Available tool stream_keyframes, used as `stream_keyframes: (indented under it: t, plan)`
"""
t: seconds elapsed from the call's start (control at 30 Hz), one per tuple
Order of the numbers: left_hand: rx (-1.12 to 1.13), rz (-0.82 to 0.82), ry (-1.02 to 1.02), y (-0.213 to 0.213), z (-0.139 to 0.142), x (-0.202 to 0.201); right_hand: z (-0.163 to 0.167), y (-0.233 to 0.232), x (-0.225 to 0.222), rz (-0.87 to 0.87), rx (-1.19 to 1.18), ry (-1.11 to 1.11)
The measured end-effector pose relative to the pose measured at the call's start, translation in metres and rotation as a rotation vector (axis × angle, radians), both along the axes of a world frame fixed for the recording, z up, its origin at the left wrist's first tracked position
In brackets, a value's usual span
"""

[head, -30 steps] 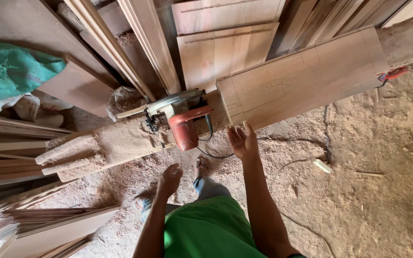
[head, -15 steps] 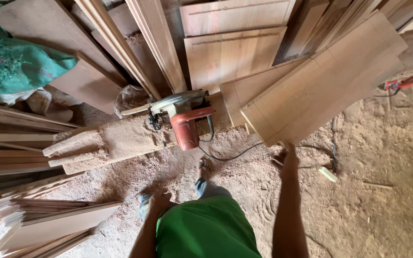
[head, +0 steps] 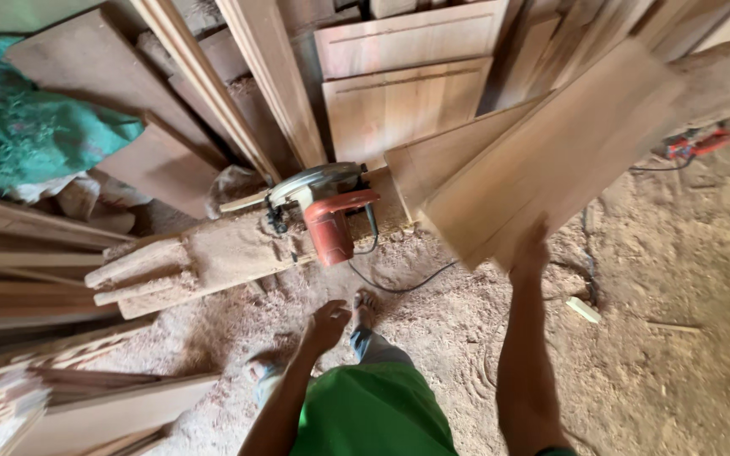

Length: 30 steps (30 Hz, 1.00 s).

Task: The person uses a circular saw to cut a plank of wood into smaller pieces. They repeatedly position the wood, cut it, and then move the cut pieces aside to continue the process.

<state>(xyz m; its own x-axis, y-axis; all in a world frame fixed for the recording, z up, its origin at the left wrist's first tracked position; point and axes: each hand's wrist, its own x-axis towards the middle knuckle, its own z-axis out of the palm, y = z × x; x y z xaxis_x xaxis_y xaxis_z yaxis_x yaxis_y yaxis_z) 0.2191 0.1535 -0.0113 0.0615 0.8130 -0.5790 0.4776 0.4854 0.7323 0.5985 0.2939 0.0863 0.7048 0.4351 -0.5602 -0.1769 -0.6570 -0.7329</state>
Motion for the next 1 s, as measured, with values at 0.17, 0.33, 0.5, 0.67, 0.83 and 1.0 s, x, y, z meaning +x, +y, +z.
stream_keyframes:
  t: [0.17,0.33,0.5,0.67,0.83,1.0]
  plan:
    - [-0.268,-0.046,-0.399,-0.013,0.016,0.028,-0.017,-0.117,-0.023,0.075,-0.104,-0.019]
    - [-0.517,0.213,-1.194,-0.064,0.019,0.044,-0.030,-0.225,-0.091,-0.016,-0.032,0.084]
    - [-0.596,0.349,-1.315,-0.127,0.003,-0.032,-0.017,-0.310,-0.186,-0.258,0.139,0.351]
    - [0.013,0.022,-0.845,-0.184,0.028,-0.112,0.025,-0.375,-0.271,-0.246,0.209,0.478]
    - [-0.512,0.458,-1.003,-0.220,0.092,-0.157,0.035,-0.403,-0.317,-0.262,0.024,0.538]
    - [-0.772,0.759,-1.001,-0.235,0.109,-0.183,-0.007,-0.390,-0.331,-0.003,-0.104,0.809]
